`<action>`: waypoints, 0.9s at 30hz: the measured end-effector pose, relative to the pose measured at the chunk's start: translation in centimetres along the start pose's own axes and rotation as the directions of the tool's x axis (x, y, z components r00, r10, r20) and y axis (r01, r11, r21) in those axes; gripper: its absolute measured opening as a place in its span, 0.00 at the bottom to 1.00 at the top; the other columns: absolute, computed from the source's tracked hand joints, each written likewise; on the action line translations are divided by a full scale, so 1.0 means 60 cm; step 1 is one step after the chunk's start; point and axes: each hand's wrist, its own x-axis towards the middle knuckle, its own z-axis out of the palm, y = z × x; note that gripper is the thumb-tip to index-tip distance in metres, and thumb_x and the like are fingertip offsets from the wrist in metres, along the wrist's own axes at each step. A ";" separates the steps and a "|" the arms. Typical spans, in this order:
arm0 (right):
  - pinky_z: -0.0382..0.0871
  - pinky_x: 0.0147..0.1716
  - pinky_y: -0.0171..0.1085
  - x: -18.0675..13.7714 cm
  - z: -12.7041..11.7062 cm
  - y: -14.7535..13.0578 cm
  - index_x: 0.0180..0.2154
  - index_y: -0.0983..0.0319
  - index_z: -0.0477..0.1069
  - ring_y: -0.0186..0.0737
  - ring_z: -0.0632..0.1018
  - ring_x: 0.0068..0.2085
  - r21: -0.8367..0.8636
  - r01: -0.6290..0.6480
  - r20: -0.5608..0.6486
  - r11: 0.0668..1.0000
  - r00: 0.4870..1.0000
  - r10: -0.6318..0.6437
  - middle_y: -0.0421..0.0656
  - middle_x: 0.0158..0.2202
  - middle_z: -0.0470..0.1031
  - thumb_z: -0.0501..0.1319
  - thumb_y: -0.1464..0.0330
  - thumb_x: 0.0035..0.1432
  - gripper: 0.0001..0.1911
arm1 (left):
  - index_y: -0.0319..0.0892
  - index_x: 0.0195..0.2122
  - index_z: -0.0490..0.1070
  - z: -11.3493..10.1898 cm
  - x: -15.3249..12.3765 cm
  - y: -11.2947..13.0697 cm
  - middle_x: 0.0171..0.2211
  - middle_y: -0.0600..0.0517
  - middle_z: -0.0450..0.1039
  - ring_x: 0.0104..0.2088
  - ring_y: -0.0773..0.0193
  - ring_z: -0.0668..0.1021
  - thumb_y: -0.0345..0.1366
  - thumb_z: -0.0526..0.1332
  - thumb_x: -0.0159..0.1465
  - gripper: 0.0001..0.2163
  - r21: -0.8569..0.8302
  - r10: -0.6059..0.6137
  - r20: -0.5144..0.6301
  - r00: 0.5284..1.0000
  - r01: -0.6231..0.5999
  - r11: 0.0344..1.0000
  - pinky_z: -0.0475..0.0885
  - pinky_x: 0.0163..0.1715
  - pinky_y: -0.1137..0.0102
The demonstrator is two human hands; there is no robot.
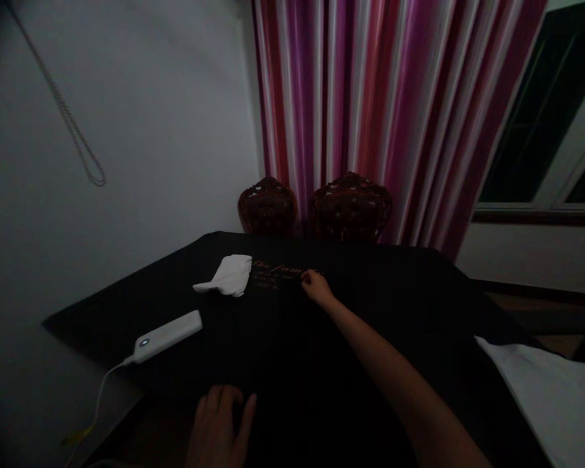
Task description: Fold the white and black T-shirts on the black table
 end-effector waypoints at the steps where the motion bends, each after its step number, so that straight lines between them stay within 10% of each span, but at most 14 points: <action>1: 0.67 0.40 0.33 -0.008 -0.007 0.007 0.38 0.63 0.71 0.36 0.76 0.38 -0.037 0.008 0.015 0.999 1.000 -0.008 0.42 0.36 0.76 0.59 0.75 0.56 0.07 | 0.42 0.34 0.72 0.002 0.005 0.004 0.38 0.43 0.70 0.40 0.51 0.72 0.49 0.49 0.67 0.19 0.039 0.002 0.021 1.000 -0.003 0.999 0.66 0.42 0.58; 8: 0.66 0.35 0.34 -0.062 0.022 -0.007 0.38 0.62 0.72 0.41 0.76 0.38 -0.216 0.079 0.146 0.973 0.988 -0.048 0.45 0.37 0.76 0.65 0.58 0.55 0.15 | 0.42 0.33 0.73 0.004 0.017 0.033 0.40 0.44 0.68 0.42 0.52 0.71 0.42 0.54 0.65 0.12 0.078 -0.032 0.144 0.989 0.021 0.997 0.65 0.45 0.59; 20: 0.65 0.48 0.35 -0.047 0.030 -0.012 0.48 0.62 0.71 0.40 0.74 0.49 -0.279 0.054 0.144 0.959 0.990 -0.014 0.47 0.48 0.74 0.52 0.65 0.66 0.15 | 0.35 0.44 0.69 -0.018 0.027 0.043 0.45 0.39 0.71 0.47 0.53 0.75 0.36 0.50 0.68 0.12 0.169 -0.194 0.295 0.936 0.148 0.974 0.66 0.48 0.63; 27: 0.34 0.62 0.61 -0.099 0.042 0.038 0.67 0.67 0.49 0.63 0.41 0.68 -0.501 0.037 0.207 0.865 0.975 0.078 0.53 0.69 0.42 0.50 0.42 0.58 0.47 | 0.39 0.43 0.72 -0.030 0.083 0.037 0.44 0.42 0.77 0.48 0.53 0.77 0.41 0.52 0.67 0.13 0.209 -0.149 0.464 0.873 0.055 0.976 0.68 0.45 0.65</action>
